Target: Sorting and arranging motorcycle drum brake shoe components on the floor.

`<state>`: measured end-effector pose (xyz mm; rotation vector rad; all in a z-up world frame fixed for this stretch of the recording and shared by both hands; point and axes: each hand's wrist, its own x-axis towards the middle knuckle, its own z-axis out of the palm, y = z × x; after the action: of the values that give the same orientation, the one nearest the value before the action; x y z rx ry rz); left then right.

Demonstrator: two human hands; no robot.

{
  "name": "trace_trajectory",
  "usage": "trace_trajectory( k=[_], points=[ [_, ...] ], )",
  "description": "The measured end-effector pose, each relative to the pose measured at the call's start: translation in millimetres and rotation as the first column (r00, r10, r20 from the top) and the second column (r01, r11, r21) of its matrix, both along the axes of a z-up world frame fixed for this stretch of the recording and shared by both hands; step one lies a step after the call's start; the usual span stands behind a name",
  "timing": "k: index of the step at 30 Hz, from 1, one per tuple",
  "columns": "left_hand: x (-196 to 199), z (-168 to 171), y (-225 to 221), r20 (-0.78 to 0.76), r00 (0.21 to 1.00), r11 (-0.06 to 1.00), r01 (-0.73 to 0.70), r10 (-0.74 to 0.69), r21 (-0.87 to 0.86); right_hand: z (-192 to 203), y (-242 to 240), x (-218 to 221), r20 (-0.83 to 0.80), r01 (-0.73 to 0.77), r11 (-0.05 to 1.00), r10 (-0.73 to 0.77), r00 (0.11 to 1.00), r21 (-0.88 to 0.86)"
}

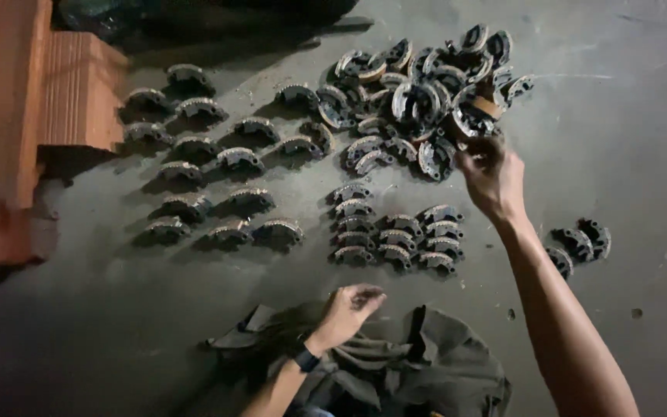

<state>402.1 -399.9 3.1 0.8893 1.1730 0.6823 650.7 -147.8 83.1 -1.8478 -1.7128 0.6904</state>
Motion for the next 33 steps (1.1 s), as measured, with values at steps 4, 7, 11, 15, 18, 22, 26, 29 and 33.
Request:
trace_trajectory(
  k=[4, 7, 11, 15, 18, 22, 26, 29, 33],
  points=[
    [-24.3, -15.4, -9.6, -0.009, 0.997, 0.997, -0.075, 0.075, 0.015, -19.3, -61.1, 2.0, -0.045, -0.236, 0.962, 0.232, 0.972, -0.138],
    [-39.8, -16.9, -9.7, -0.013, 0.996, 0.996, -0.090, 0.090, -0.009, -28.3, -115.5, 2.1, -0.103, -0.352, 0.908, 0.337, 0.936, -0.228],
    [-47.3, -10.5, -4.9, -0.020, 0.996, 0.996, -0.085, 0.085, -0.028, -47.9, -172.8, -4.4, -0.232, -0.462, 0.750, 0.400, 0.887, -0.474],
    [-38.4, -16.2, -8.8, -0.019, 0.995, 0.994, -0.099, 0.098, -0.040, -29.9, -194.2, -34.2, -0.283, -0.501, 0.730, 0.414, 0.865, -0.465],
    [-33.7, -12.8, -5.6, -0.019, 0.993, 0.992, -0.114, 0.113, -0.049, -30.9, -200.1, -45.6, -0.186, -0.551, 0.704, 0.529, 0.828, -0.448],
    [-32.2, -4.1, 3.4, -0.375, 0.913, 0.985, -0.119, 0.159, 0.128, -37.8, -206.0, -51.4, -0.191, -0.568, 0.673, 0.551, 0.812, -0.474],
    [-27.5, -48.5, 11.0, -0.623, 0.709, 0.871, 0.026, 0.331, 0.491, -45.6, -212.8, -53.6, -0.169, -0.564, 0.659, 0.564, 0.808, -0.497],
    [-21.5, -35.3, 34.3, -0.704, 0.675, 0.916, 0.104, 0.221, 0.387, -39.2, -211.5, -55.4, -0.133, -0.584, 0.668, 0.599, 0.790, -0.461],
    [-19.8, -50.1, 32.2, -0.818, 0.554, 0.922, 0.218, 0.153, 0.320, -24.6, -207.4, -55.9, -0.180, -0.555, 0.677, 0.544, 0.820, -0.484]
  ],
)
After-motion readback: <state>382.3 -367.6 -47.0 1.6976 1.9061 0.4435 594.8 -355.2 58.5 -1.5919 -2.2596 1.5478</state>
